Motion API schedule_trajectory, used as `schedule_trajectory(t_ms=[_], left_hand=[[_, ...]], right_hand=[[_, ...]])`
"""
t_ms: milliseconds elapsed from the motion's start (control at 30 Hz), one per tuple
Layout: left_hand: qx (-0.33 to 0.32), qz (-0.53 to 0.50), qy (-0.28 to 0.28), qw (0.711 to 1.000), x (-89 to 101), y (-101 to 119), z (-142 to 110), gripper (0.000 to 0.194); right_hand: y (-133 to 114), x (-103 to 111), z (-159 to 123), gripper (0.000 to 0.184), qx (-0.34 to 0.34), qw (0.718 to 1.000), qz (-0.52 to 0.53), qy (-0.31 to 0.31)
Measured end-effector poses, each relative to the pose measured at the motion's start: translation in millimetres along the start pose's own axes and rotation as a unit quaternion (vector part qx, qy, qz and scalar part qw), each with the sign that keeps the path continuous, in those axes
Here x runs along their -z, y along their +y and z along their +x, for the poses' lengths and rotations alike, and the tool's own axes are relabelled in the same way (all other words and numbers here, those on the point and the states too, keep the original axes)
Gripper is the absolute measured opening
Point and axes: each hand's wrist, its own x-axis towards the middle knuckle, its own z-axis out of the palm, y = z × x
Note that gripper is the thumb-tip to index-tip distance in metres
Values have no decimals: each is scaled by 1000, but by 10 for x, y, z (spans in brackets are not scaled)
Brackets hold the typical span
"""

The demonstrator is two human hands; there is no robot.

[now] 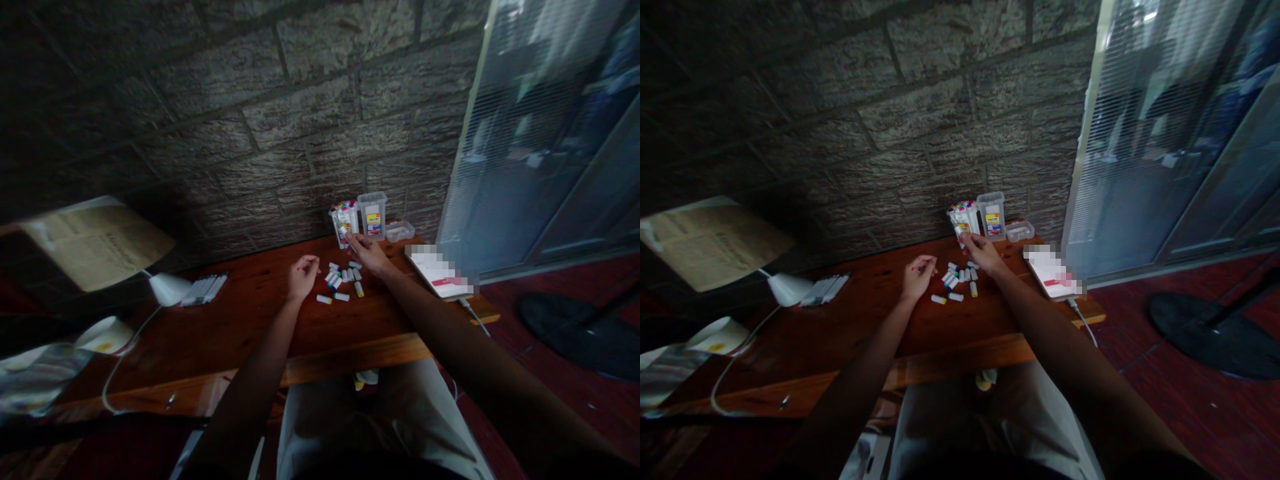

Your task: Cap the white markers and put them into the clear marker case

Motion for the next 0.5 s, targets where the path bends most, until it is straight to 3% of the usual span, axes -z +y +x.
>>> schedule_trajectory(t_ms=[300,500], left_hand=[[-5,7,-2,1000,-2,-56,9,29],[-2,-1,-7,1000,-4,-40,2,29]], right_hand=[[-9,-4,-15,50,4,1000,21,-13],[59,11,25,57,-19,1000,-23,-1]])
